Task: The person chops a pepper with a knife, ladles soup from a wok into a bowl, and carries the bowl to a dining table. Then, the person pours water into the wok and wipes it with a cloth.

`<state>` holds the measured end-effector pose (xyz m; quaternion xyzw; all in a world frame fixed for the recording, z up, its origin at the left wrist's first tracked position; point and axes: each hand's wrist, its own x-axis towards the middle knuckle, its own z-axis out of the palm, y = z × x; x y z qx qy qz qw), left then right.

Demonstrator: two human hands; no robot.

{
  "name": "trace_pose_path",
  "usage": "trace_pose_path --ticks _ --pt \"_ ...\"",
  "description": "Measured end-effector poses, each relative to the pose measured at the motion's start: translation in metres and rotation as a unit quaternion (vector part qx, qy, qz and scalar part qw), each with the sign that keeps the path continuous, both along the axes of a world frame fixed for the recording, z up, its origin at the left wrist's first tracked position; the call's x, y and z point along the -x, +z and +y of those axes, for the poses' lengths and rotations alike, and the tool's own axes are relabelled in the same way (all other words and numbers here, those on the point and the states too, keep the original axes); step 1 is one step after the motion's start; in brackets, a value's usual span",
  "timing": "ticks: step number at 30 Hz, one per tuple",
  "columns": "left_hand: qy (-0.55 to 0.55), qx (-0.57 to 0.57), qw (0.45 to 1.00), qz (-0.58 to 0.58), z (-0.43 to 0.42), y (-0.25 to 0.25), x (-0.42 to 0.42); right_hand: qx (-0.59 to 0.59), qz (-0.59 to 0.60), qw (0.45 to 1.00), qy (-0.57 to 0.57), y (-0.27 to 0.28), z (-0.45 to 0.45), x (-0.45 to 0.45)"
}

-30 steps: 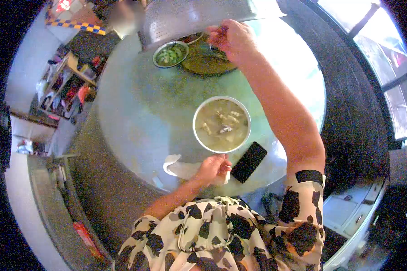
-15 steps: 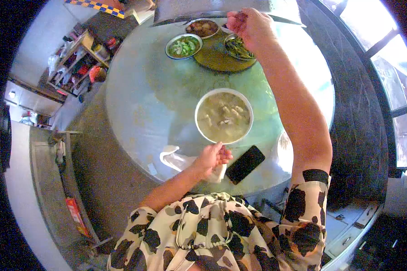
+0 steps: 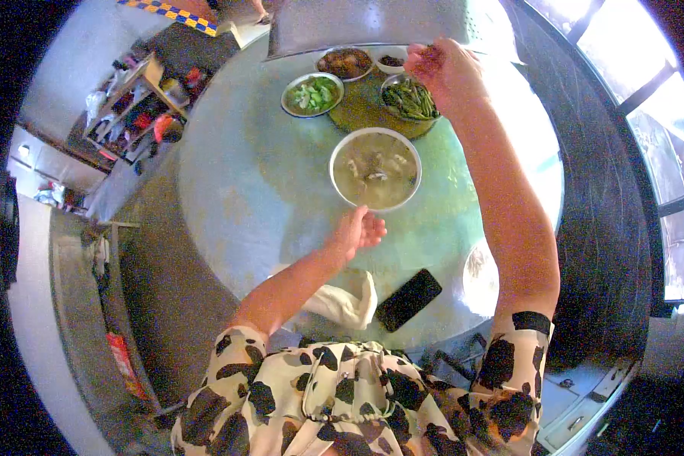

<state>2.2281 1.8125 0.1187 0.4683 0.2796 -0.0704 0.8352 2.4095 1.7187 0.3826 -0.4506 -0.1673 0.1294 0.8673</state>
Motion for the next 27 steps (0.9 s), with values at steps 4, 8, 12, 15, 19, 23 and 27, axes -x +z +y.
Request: trace_pose_path --ticks 4,8,12,15,19,23,27 --pt "-0.008 -0.021 1.000 -0.007 0.017 -0.002 -0.025 0.014 0.011 1.000 0.006 -0.012 -0.018 0.005" --pt "-0.022 -0.060 0.998 0.002 0.037 -0.016 -0.050 -0.003 0.032 0.999 0.008 -0.035 -0.031 0.014" --pt "-0.033 -0.075 0.997 -0.011 0.057 -0.029 -0.076 -0.056 0.036 0.995 0.076 -0.072 -0.040 0.019" --pt "-0.037 -0.096 0.995 -0.018 0.067 -0.021 -0.086 -0.025 0.083 0.995 0.052 -0.088 -0.037 0.042" --pt "-0.056 -0.098 0.993 -0.018 0.089 -0.020 -0.099 -0.063 0.138 0.986 0.075 -0.133 -0.022 0.067" --pt "-0.051 -0.084 0.993 -0.068 0.106 -0.008 -0.081 -0.023 0.198 0.976 0.091 -0.159 0.006 0.092" --pt "-0.069 -0.264 0.957 -0.099 0.087 -0.018 0.004 -0.023 0.282 0.950 0.130 -0.213 0.014 0.107"
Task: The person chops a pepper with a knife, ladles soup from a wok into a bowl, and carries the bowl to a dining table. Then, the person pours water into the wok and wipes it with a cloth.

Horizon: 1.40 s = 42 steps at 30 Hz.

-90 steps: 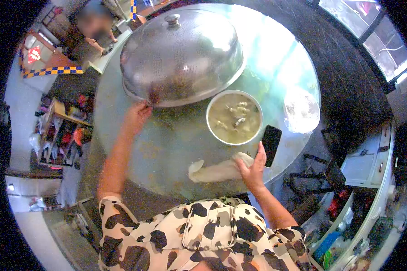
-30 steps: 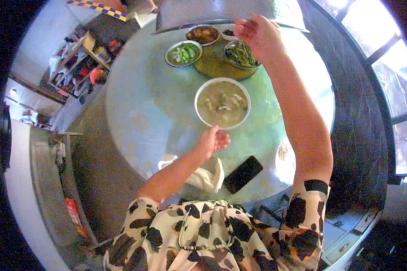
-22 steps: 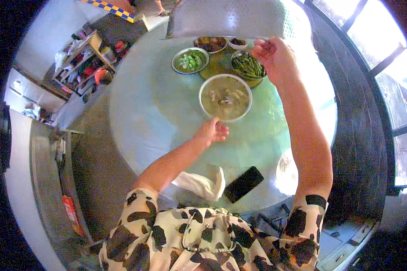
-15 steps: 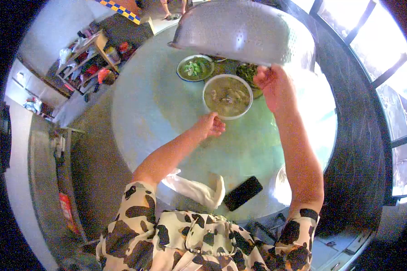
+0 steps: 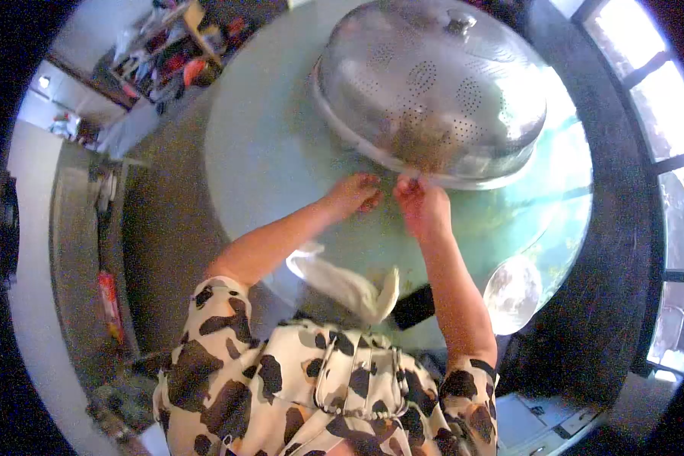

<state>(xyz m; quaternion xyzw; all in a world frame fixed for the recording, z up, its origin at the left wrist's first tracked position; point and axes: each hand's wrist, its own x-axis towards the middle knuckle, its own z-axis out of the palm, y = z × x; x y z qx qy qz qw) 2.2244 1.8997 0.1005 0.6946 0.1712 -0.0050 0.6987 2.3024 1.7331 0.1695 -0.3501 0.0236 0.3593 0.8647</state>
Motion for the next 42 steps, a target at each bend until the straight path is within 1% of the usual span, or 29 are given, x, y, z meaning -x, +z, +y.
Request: trace_pose_path --ticks 1,3,5,7,8,10,12,14,16,19,20,21,22,23,24,25,26,27,28,31,32,34,35,36,37,38,39,40,42 --pt "-0.028 -0.083 0.996 -0.028 0.000 -0.002 0.026 -0.004 0.028 1.000 0.006 -0.016 0.002 0.002" --pt "-0.018 -0.217 0.976 -0.031 -0.013 0.039 0.099 0.043 0.076 0.996 -0.013 -0.039 0.007 0.006" --pt "-0.064 -0.369 0.914 -0.157 -0.026 0.043 0.161 0.070 0.114 0.991 -0.018 -0.045 0.015 0.005" --pt "-0.136 -0.466 0.841 -0.241 -0.040 0.031 0.201 0.074 0.142 0.987 -0.007 -0.053 0.015 0.003" --pt "-0.132 -0.489 0.831 -0.230 -0.046 0.030 0.210 0.044 0.118 0.990 0.063 -0.068 0.010 -0.010" --pt "-0.123 -0.538 0.807 -0.207 -0.055 0.030 0.216 0.092 0.178 0.980 -0.002 -0.059 0.016 -0.010" --pt "-0.103 -0.533 0.811 -0.218 -0.056 0.005 0.215 0.114 0.142 0.983 -0.019 -0.057 0.020 -0.010" --pt "-0.086 -0.524 0.814 -0.234 -0.048 -0.006 0.211 0.129 0.169 0.975 -0.063 -0.053 0.022 -0.010" --pt "-0.062 -0.517 0.816 -0.250 -0.034 0.002 0.199 -0.013 0.088 0.991 0.101 -0.093 -0.005 -0.062" --pt "-0.020 -0.619 0.752 -0.223 0.024 0.017 0.188 -0.059 0.032 0.988 0.137 -0.108 -0.019 -0.101" --pt "0.027 -0.626 0.747 -0.222 0.046 0.011 0.184 0.005 -0.028 0.990 0.140 -0.130 -0.021 -0.130" --pt "0.065 -0.628 0.743 -0.224 0.064 -0.006 0.179 -0.058 -0.042 0.973 0.221 -0.103 -0.023 -0.134" --pt "0.081 -0.612 0.766 -0.181 0.077 0.007 0.167 -0.115 -0.059 0.944 0.302 -0.078 -0.026 -0.140" --pt "0.097 -0.595 0.786 -0.137 0.091 0.004 0.151 -0.049 -0.085 0.968 0.233 -0.057 -0.018 -0.134" --pt "0.066 -0.584 0.806 -0.067 0.096 0.033 0.144 0.039 -0.115 0.980 0.155 -0.042 -0.002 -0.126" --pt "0.175 -0.546 0.815 -0.079 0.092 0.050 0.134 0.128 -0.144 0.976 0.097 -0.024 0.012 -0.114" --pt "0.227 -0.338 0.910 -0.076 0.077 0.062 0.143 0.199 -0.174 0.963 0.056 -0.004 0.029 -0.097" --pt "0.231 -0.388 0.891 -0.054 0.064 0.073 0.152 0.230 -0.190 0.953 0.049 0.013 0.047 -0.083" --pt "0.229 -0.374 0.897 -0.055 0.046 0.086 0.142 0.261 -0.208 0.942 0.043 0.027 0.064 -0.078" --pt "0.260 -0.360 0.894 -0.055 0.026 0.096 0.251 0.295 -0.253 0.919 0.072 0.048 0.122 -0.006" --pt "0.246 -0.335 0.902 -0.117 0.037 0.059 0.277 0.303 -0.260 0.913 0.086 0.051 0.142 0.014" --pt "0.190 -0.431 0.879 -0.078 0.052 0.041 0.338 0.295 -0.266 0.909 0.130 0.049 0.176 0.052" --pt "0.144 -0.533 0.833 0.033 0.060 0.064 0.357 0.303 -0.267 0.902 0.150 0.049 0.198 0.057" --pt "0.190 -0.372 0.907 0.056 0.066 0.053 0.395 0.297 -0.266 0.900 0.179 0.046 0.217 0.080" --pt "0.268 -0.177 0.945 0.059 0.072 0.038 0.432 0.288 -0.258 0.897 0.214 0.044 0.235 0.102" --pt "0.358 -0.014 0.932 0.061 0.074 0.053 0.470 0.280 -0.246 0.891 0.260 0.037 0.251 0.125" --pt "0.419 0.015 0.893 0.165 0.074 0.071 0.492 0.270 -0.231 0.884 0.303 0.025 0.273 0.142" --pt "0.478 0.056 0.838 0.257 0.069 0.127 0.516 0.242 -0.201 0.872 0.375 0.009 0.290 0.165" --pt "0.558 0.044 0.783 0.269 0.063 0.156 0.561 0.171 -0.100 0.808 0.555 -0.037 0.338 0.220"
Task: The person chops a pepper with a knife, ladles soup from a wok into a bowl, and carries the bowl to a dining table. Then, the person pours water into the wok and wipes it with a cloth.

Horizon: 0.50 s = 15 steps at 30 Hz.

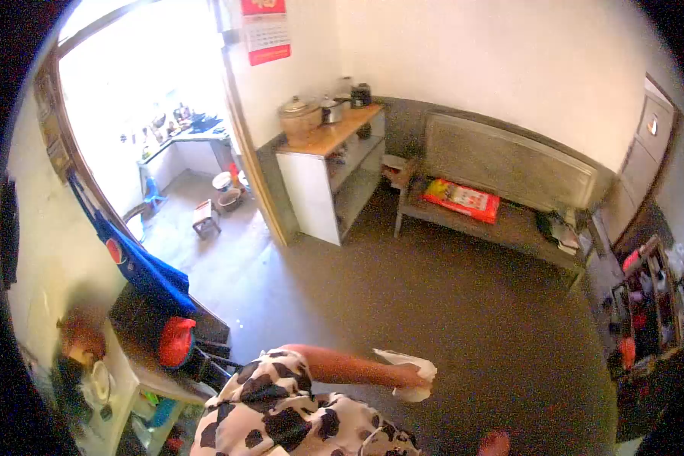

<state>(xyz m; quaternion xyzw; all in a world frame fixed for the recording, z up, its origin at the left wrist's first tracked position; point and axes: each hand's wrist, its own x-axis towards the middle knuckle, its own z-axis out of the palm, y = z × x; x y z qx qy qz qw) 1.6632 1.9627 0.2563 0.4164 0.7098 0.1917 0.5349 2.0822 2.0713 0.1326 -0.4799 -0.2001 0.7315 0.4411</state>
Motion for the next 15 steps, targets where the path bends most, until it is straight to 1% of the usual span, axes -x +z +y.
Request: trace_pose_path --ticks 1,2,3,4,5,7,8,10,11,13,14,15 --pt "0.036 -0.010 0.997 -0.072 0.000 0.012 0.015 0.010 -0.099 0.994 0.040 0.033 -0.007 0.076" --pt "0.070 -0.021 0.987 -0.145 0.001 0.022 0.028 -0.010 -0.112 0.984 0.142 0.067 -0.010 0.135" --pt "0.107 -0.033 0.971 -0.213 0.007 0.019 0.039 -0.029 -0.122 0.963 0.240 0.090 -0.008 0.182" --pt "0.143 -0.042 0.948 -0.280 0.012 0.016 0.050 -0.018 -0.086 0.948 0.307 0.100 -0.001 0.221" --pt "0.135 -0.052 0.951 -0.273 0.017 0.018 0.062 -0.008 -0.048 0.927 0.372 0.106 0.009 0.256" --pt "0.117 -0.071 0.956 -0.259 0.025 0.024 0.085 0.024 0.020 0.889 0.457 0.113 0.031 0.316" --pt "0.063 -0.027 0.973 -0.222 0.037 -0.006 0.100 -0.012 -0.007 0.878 0.478 0.120 0.039 0.343" --pt "0.055 -0.107 0.962 -0.247 0.040 -0.007 0.124 -0.087 -0.062 0.850 0.516 0.135 0.055 0.395" --pt "0.051 -0.148 0.954 -0.256 0.038 -0.004 0.140 -0.117 -0.080 0.837 0.529 0.132 0.069 0.418" --pt "0.089 -0.189 0.965 -0.156 0.026 -0.007 0.179 -0.174 -0.108 0.810 0.550 0.124 0.090 0.465" --pt "0.097 -0.216 0.964 -0.117 0.019 -0.011 0.203 -0.190 -0.127 0.795 0.563 0.142 0.095 0.488" --pt "0.101 -0.289 0.952 0.017 0.005 -0.006 0.224 -0.223 -0.140 0.775 0.575 0.142 0.103 0.510"
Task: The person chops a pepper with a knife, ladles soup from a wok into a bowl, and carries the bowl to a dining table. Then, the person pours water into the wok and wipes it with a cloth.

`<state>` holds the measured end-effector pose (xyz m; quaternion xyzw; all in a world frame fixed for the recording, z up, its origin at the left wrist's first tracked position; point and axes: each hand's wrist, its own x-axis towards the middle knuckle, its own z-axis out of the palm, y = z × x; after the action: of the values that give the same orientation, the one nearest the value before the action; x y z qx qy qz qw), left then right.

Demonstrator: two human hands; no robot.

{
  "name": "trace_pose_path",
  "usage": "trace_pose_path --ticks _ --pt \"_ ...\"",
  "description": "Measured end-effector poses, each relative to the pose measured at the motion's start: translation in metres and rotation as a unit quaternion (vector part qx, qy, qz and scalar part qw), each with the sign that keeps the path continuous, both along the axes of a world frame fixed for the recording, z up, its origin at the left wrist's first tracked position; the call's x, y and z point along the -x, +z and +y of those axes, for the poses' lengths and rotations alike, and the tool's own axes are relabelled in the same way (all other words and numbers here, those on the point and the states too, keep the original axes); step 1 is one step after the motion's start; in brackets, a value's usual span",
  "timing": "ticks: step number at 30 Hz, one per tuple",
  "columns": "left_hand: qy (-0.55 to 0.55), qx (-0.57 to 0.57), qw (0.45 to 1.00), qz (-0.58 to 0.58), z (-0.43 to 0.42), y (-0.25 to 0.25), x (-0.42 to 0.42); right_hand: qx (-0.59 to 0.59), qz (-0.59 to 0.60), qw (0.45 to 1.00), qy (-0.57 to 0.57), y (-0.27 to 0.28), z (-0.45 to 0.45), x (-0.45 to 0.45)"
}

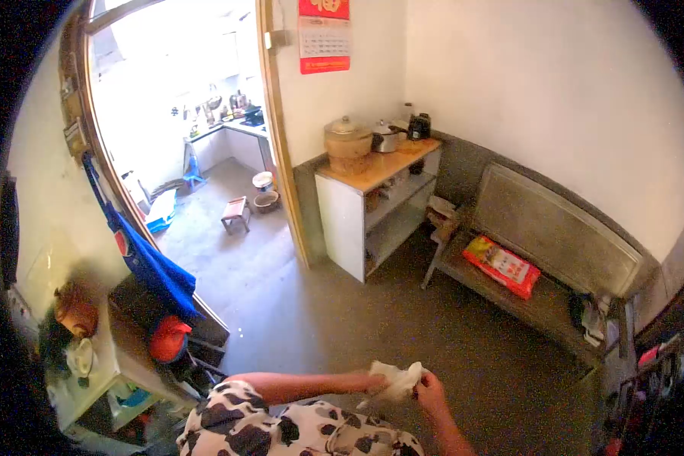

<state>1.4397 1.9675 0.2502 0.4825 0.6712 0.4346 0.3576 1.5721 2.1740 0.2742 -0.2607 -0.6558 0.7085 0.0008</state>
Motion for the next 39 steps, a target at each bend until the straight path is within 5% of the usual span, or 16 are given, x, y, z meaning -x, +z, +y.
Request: trace_pose_path --ticks 2,5,7,10,13,15,18,20,26,30,32,35,39 --pt "0.118 -0.019 0.984 0.130 -0.035 0.000 0.038 -0.073 0.007 0.996 0.046 -0.006 0.013 0.050" --pt "0.387 0.052 0.912 -0.122 -0.081 0.022 0.082 -0.132 -0.020 0.979 0.153 -0.016 0.014 0.125" --pt "0.447 0.024 0.889 -0.098 -0.107 0.076 0.104 -0.116 -0.077 0.962 0.233 -0.030 -0.005 0.177" --pt "0.450 -0.148 0.879 -0.055 -0.131 0.129 0.132 -0.119 -0.042 0.938 0.323 -0.057 -0.062 0.242" --pt "0.409 -0.061 0.880 -0.235 -0.171 0.133 0.185 -0.027 0.013 0.894 0.447 -0.043 -0.152 0.303" --pt "0.354 -0.122 0.920 -0.120 -0.185 0.058 0.227 0.083 0.021 0.849 0.522 -0.018 -0.216 0.354" --pt "0.279 -0.130 0.951 -0.021 -0.221 0.063 0.292 0.222 0.000 0.794 0.566 0.003 -0.296 0.425" --pt "0.224 -0.170 0.955 -0.098 -0.248 0.086 0.325 0.277 -0.026 0.773 0.570 0.013 -0.331 0.466" --pt "0.145 -0.319 0.843 -0.409 -0.348 0.148 0.405 0.359 -0.062 0.731 0.577 0.043 -0.421 0.586" --pt "0.377 -0.219 0.731 -0.526 -0.432 0.113 0.476 0.384 -0.061 0.698 0.601 0.055 -0.507 0.667" --pt "0.351 -0.155 0.848 -0.366 -0.476 0.130 0.502 0.393 -0.065 0.685 0.610 0.052 -0.546 0.707" --pt "0.327 -0.088 0.840 -0.425 -0.540 0.103 0.583 0.406 -0.077 0.662 0.625 0.053 -0.608 0.782" --pt "0.311 0.006 0.937 -0.160 -0.645 0.148 0.702 0.408 -0.085 0.639 0.646 0.063 -0.701 0.903"
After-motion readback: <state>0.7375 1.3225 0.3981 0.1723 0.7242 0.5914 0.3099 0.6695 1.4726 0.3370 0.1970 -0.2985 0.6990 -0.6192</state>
